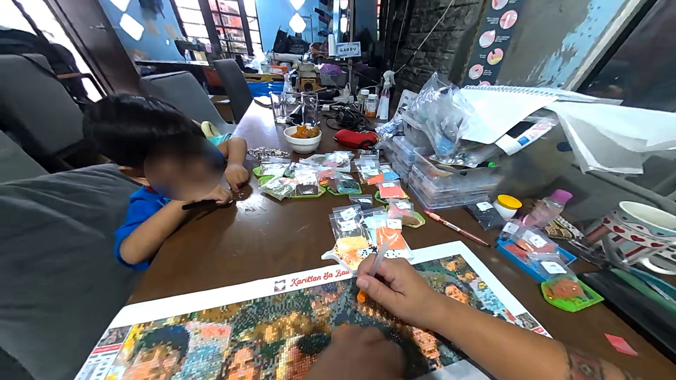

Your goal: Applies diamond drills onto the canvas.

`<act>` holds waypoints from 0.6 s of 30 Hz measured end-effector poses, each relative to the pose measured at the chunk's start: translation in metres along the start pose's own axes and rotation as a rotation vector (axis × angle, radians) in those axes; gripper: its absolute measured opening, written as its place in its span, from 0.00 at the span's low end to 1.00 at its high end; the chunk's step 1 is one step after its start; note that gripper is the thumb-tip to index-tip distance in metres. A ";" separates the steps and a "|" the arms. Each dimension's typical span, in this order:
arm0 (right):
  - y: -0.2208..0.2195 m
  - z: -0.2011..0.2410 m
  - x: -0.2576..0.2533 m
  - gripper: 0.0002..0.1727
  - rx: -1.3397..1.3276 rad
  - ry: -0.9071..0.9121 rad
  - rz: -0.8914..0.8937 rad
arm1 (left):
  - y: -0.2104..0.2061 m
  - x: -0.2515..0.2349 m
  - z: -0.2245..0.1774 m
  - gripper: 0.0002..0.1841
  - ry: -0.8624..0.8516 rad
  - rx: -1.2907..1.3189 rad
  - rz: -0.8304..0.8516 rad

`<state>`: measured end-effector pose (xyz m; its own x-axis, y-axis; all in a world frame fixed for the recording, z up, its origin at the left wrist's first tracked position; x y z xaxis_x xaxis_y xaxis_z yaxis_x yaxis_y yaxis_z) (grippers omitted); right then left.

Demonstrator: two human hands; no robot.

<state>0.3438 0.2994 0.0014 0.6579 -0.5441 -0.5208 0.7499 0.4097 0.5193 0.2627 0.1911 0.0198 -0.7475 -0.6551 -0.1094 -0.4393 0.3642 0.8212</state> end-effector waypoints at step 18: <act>-0.008 0.001 -0.001 0.19 -0.032 -0.049 0.083 | 0.040 -0.002 0.104 0.07 0.393 -0.145 -0.340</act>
<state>0.3370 0.2958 -0.0018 0.7140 -0.5422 -0.4430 0.6956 0.4772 0.5371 0.1950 0.2761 -0.0051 -0.3199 -0.9288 -0.1872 -0.5302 0.0117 0.8478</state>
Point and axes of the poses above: each hand's wrist, its own x-axis away from the middle knuckle, its own y-axis out of the back of the hand, z = x × y, the point moved 7 cm from there along -x, towards the middle knuckle, and after that the axes turned 7 degrees about y, right-handed, at the moved point
